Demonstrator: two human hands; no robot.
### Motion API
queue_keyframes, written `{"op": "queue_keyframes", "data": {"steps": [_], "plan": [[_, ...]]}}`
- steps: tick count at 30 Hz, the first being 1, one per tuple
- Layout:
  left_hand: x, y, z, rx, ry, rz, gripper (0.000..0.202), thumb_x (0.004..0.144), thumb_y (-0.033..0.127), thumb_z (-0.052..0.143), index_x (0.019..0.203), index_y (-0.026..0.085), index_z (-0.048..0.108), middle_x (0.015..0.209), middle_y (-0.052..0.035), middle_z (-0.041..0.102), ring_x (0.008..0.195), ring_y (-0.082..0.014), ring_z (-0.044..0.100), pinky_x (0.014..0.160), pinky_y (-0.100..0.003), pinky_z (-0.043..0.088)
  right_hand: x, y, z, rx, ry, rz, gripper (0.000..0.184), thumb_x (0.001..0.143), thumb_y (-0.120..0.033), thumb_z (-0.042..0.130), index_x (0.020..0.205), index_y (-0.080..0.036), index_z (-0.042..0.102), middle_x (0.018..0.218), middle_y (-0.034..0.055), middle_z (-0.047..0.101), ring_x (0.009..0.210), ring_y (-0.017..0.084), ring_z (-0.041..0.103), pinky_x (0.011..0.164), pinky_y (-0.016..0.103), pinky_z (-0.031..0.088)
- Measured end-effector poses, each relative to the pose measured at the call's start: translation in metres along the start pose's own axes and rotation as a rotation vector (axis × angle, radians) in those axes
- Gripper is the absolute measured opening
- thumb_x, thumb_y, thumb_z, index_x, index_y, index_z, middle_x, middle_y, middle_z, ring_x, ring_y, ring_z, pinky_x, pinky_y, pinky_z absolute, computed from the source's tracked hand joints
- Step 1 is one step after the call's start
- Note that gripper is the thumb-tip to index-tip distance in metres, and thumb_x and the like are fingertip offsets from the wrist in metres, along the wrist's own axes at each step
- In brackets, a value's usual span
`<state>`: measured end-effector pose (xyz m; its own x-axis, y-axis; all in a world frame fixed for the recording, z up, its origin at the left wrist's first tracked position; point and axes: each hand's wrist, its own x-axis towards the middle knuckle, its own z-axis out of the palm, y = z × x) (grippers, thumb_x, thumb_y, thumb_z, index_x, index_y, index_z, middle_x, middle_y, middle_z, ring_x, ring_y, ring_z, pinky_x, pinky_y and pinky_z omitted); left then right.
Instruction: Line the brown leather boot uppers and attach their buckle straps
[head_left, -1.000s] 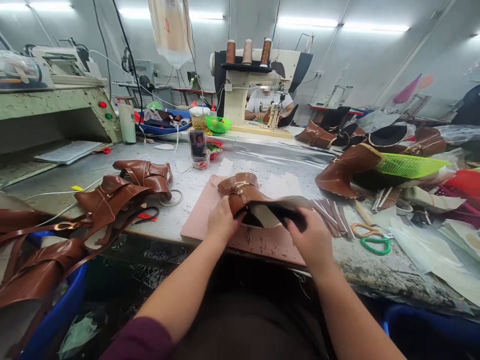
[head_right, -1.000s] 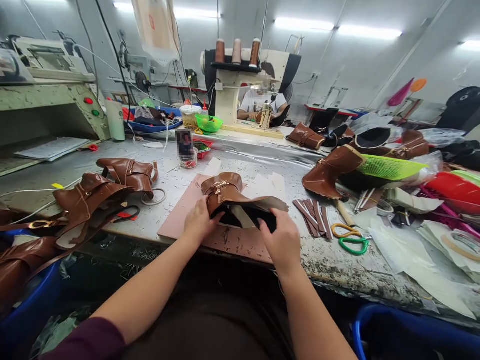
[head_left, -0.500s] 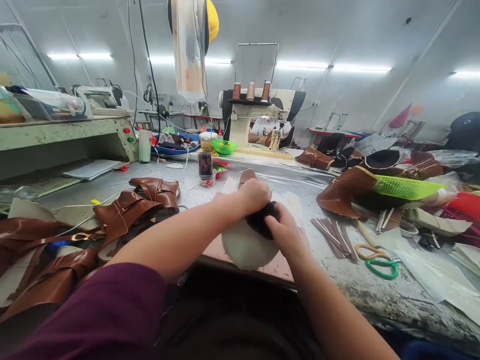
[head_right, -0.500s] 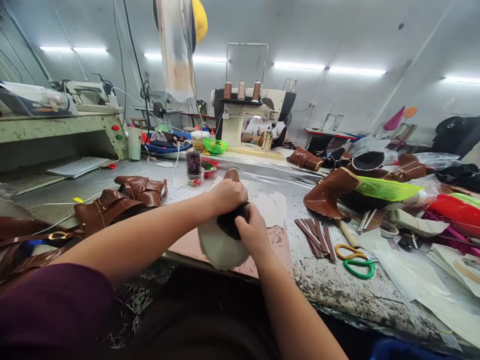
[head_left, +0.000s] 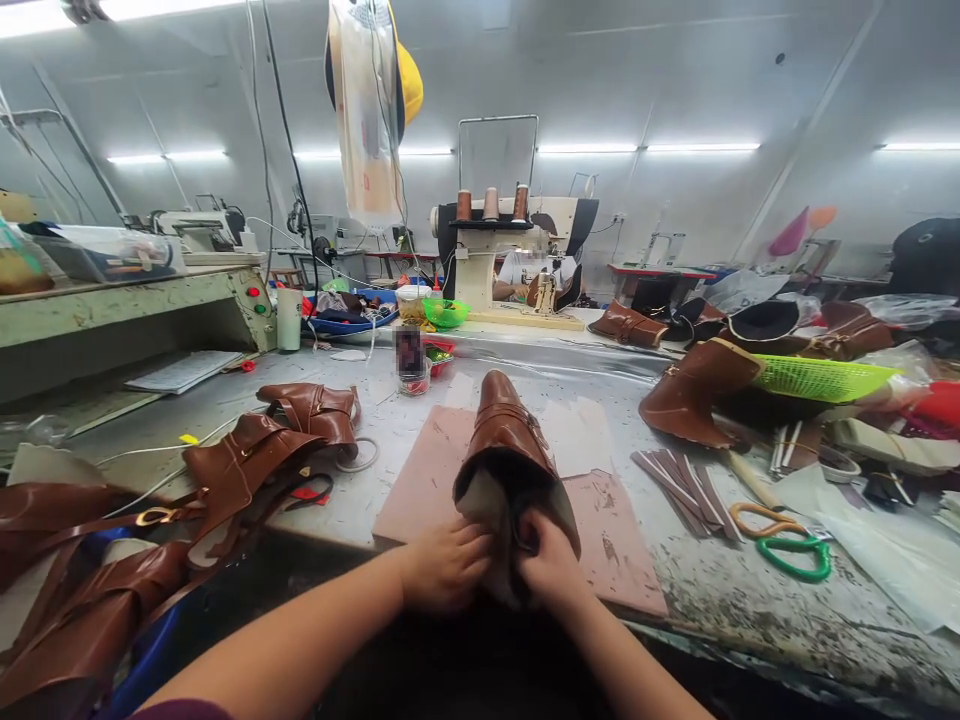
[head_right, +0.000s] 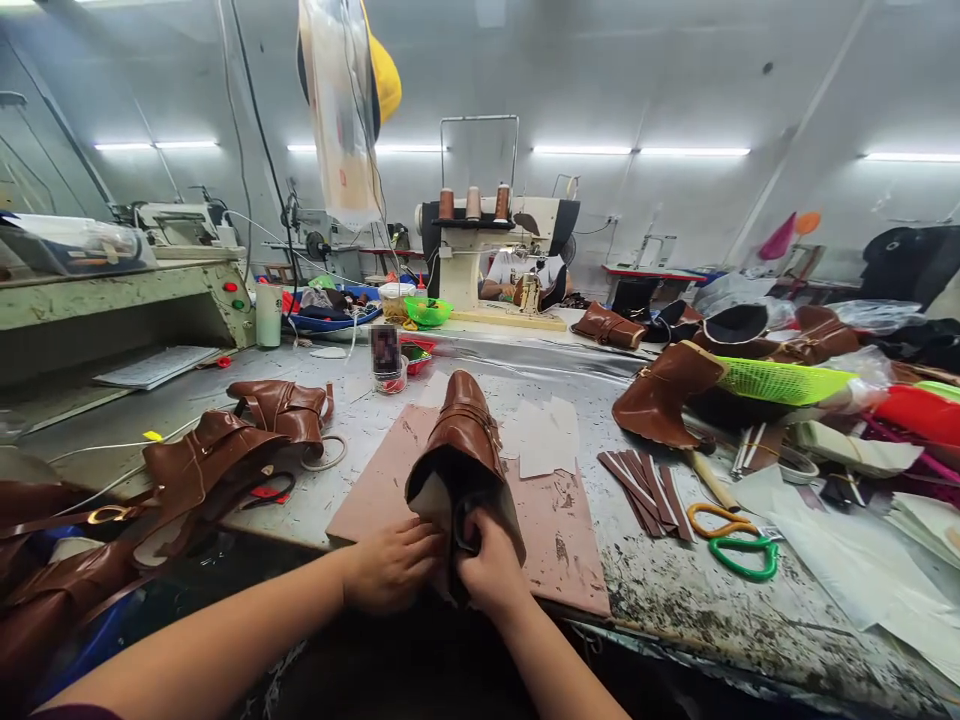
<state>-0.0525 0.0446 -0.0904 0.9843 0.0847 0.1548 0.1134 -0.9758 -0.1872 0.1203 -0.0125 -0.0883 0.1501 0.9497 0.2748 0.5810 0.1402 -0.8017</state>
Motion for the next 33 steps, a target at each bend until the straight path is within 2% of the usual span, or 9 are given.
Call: {"op": "queue_keyframes", "data": {"steps": [4,7,9,13,18,21,24,28,33], "plan": [[0.006,0.013,0.023,-0.18,0.039,-0.197,0.068,0.08,0.055,0.043,0.124,0.004,0.044,0.132,-0.0234,0.042,0.126,-0.034,0.033,0.106,-0.046,0.025,0.006,-0.004,-0.008,0.005,0.045,0.045,0.003,0.067,-0.023,0.041,0.07,-0.022,0.04,0.059,-0.0001,0.049,0.059,0.017,0.052,0.054,0.026,0.044],[0.015,0.01,0.018,-0.429,0.06,-0.294,0.073,0.079,0.064,0.034,0.119,0.005,0.049,0.131,-0.0244,0.043,0.125,-0.0364,0.035,0.105,-0.05,0.023,0.011,-0.012,-0.015,-0.064,0.052,0.052,0.011,0.068,-0.017,0.041,0.078,-0.02,0.043,0.068,0.0025,0.053,0.068,0.019,0.055,0.062,0.028,0.045],[0.021,0.004,0.011,-0.617,0.101,-0.418,0.076,0.078,0.068,0.027,0.118,0.007,0.049,0.123,-0.0218,0.052,0.118,-0.0346,0.044,0.101,-0.048,0.031,0.012,-0.013,-0.017,-0.144,0.005,0.051,0.013,0.064,-0.013,0.045,0.076,-0.019,0.046,0.072,0.0048,0.056,0.071,0.02,0.055,0.065,0.029,0.044],[0.03,-0.006,0.001,-0.748,0.172,-0.659,0.069,0.087,0.058,0.014,0.129,0.008,0.035,0.119,-0.017,0.056,0.11,-0.0251,0.053,0.092,-0.039,0.044,0.006,-0.006,-0.015,-0.294,-0.139,0.076,0.022,0.062,-0.005,0.05,0.081,-0.015,0.054,0.078,0.0112,0.062,0.073,0.026,0.059,0.066,0.033,0.043],[0.047,-0.004,-0.002,-0.752,0.152,-0.842,0.057,0.074,0.046,0.058,0.118,0.01,0.05,0.121,-0.0166,0.054,0.112,-0.0302,0.049,0.095,-0.041,0.039,-0.002,0.004,-0.017,-0.391,-0.207,0.185,0.037,0.07,-0.008,0.051,0.108,-0.007,0.051,0.089,0.0163,0.066,0.083,0.028,0.063,0.07,0.033,0.045],[0.049,-0.007,-0.003,-0.792,0.069,-0.844,0.027,0.077,0.033,0.056,0.091,0.011,0.064,0.098,-0.0125,0.065,0.095,-0.027,0.058,0.084,-0.037,0.045,-0.004,0.005,-0.025,-0.416,-0.207,0.234,0.033,0.075,-0.013,0.052,0.108,-0.012,0.053,0.104,0.0126,0.065,0.096,0.022,0.061,0.08,0.027,0.044],[0.043,-0.015,-0.004,-0.848,-0.009,-0.795,0.019,0.074,0.03,0.059,0.07,0.012,0.064,0.078,-0.0058,0.066,0.075,-0.0204,0.061,0.07,-0.028,0.048,-0.005,0.004,-0.036,-0.47,-0.218,0.275,0.026,0.08,-0.02,0.05,0.104,-0.016,0.058,0.104,0.0098,0.066,0.097,0.023,0.06,0.081,0.029,0.043],[0.036,-0.023,-0.003,-0.842,-0.021,-0.779,0.011,0.073,0.021,0.057,0.076,0.013,0.063,0.076,-0.002,0.065,0.07,-0.0171,0.06,0.063,-0.024,0.046,-0.008,0.002,-0.047,-0.548,-0.261,0.309,0.023,0.081,-0.03,0.049,0.093,-0.016,0.064,0.09,0.0128,0.069,0.087,0.029,0.063,0.071,0.035,0.044],[0.035,-0.025,-0.003,-0.788,-0.015,-0.704,0.014,0.069,0.024,0.064,0.076,0.013,0.066,0.081,-0.0038,0.065,0.076,-0.019,0.06,0.068,-0.026,0.046,-0.008,0.003,-0.052,-0.525,-0.292,0.337,0.019,0.078,-0.032,0.055,0.083,-0.018,0.067,0.084,0.0084,0.071,0.08,0.024,0.065,0.065,0.028,0.044]]}}
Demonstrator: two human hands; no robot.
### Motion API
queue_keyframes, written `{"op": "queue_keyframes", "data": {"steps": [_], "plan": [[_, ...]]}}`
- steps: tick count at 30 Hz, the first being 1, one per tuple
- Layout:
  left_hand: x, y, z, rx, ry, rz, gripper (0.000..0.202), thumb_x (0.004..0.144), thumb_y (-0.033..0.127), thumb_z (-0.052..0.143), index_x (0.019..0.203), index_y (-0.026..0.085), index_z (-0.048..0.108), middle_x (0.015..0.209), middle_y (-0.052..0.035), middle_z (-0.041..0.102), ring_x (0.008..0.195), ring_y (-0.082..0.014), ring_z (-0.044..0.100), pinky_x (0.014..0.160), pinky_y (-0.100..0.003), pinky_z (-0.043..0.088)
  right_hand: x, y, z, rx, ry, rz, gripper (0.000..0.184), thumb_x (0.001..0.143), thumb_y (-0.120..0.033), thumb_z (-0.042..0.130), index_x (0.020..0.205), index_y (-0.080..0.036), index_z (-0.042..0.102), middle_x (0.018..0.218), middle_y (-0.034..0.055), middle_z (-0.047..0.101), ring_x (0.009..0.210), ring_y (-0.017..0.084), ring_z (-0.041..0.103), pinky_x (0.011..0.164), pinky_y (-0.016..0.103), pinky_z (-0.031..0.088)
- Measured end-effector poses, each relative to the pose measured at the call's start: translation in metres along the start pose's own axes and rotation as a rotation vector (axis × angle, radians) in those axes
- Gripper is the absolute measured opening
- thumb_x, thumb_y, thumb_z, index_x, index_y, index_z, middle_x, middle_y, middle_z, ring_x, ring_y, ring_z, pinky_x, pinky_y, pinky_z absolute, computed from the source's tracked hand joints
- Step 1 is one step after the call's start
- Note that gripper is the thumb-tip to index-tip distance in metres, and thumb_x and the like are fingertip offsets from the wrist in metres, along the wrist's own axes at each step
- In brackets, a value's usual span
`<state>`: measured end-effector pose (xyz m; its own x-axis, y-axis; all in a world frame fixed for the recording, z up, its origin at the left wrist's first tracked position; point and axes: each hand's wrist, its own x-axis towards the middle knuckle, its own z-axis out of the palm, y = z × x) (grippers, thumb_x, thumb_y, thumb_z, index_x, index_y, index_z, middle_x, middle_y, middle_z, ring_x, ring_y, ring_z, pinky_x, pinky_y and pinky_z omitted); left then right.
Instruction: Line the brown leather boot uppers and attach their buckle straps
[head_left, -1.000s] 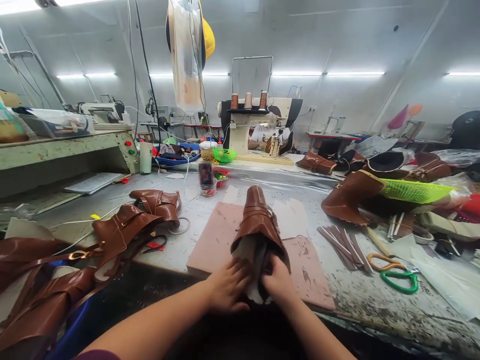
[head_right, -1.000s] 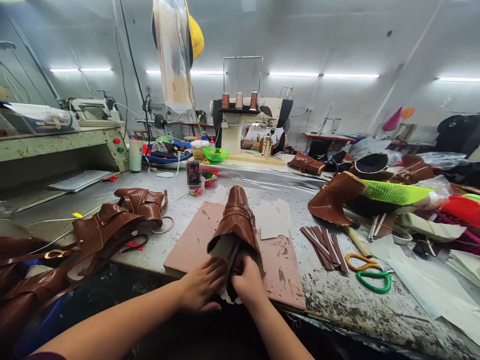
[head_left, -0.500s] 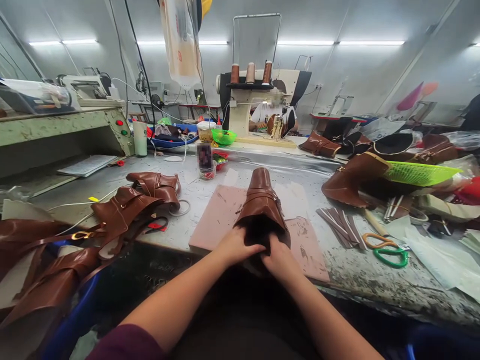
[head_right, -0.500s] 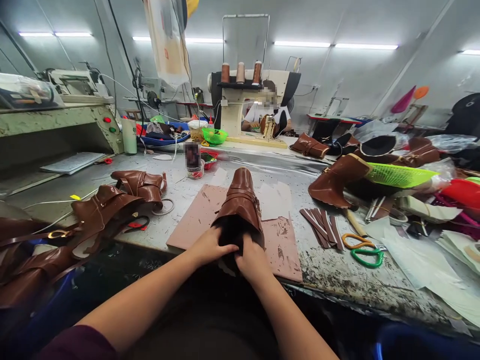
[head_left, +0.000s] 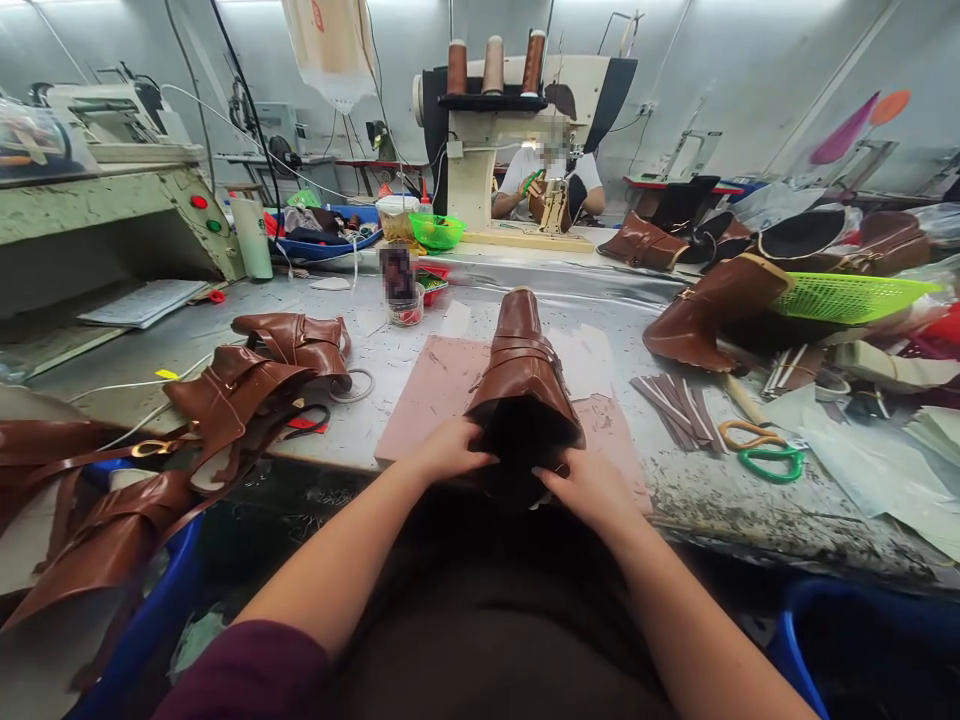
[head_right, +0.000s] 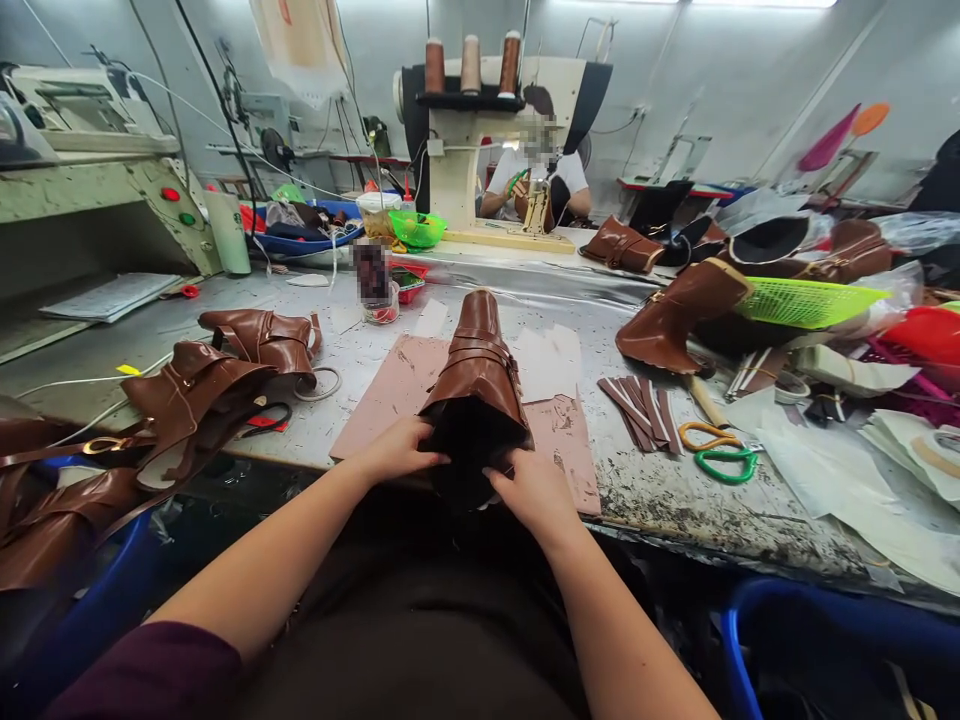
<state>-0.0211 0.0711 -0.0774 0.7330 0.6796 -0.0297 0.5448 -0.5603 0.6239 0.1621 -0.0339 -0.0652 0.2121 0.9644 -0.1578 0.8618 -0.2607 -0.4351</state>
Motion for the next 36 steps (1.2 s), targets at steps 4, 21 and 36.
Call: {"op": "queue_keyframes", "data": {"steps": [4,21,36], "plan": [[-0.001,0.0,0.002,0.04,0.015,0.038,0.016,0.067,0.023,0.07,0.079,0.014,0.068,0.091,-0.0052,0.065,0.087,-0.0197,0.059,0.078,-0.026,0.045,0.003,0.005,0.0,0.074,0.0,0.011,0.018,0.078,-0.031,0.057,0.084,-0.017,0.067,0.085,0.0056,0.071,0.08,0.02,0.065,0.066,0.025,0.045],[-0.024,0.005,0.031,0.382,0.245,0.089,0.018,0.084,0.026,0.05,0.09,0.014,0.063,0.101,-0.0145,0.061,0.098,-0.0281,0.056,0.084,-0.042,0.044,0.008,0.008,0.008,0.061,0.035,0.014,0.023,0.074,-0.019,0.059,0.096,-0.012,0.062,0.094,0.0106,0.068,0.088,0.023,0.062,0.073,0.028,0.045],[-0.032,0.006,0.067,0.665,0.044,0.529,0.079,0.081,0.061,0.039,0.136,0.006,0.027,0.141,-0.0175,0.03,0.132,-0.0295,0.025,0.107,-0.041,0.021,0.018,0.007,-0.01,-0.148,-0.107,-0.086,0.022,0.08,-0.025,0.052,0.094,-0.013,0.065,0.096,0.0143,0.068,0.088,0.025,0.063,0.071,0.029,0.044]]}}
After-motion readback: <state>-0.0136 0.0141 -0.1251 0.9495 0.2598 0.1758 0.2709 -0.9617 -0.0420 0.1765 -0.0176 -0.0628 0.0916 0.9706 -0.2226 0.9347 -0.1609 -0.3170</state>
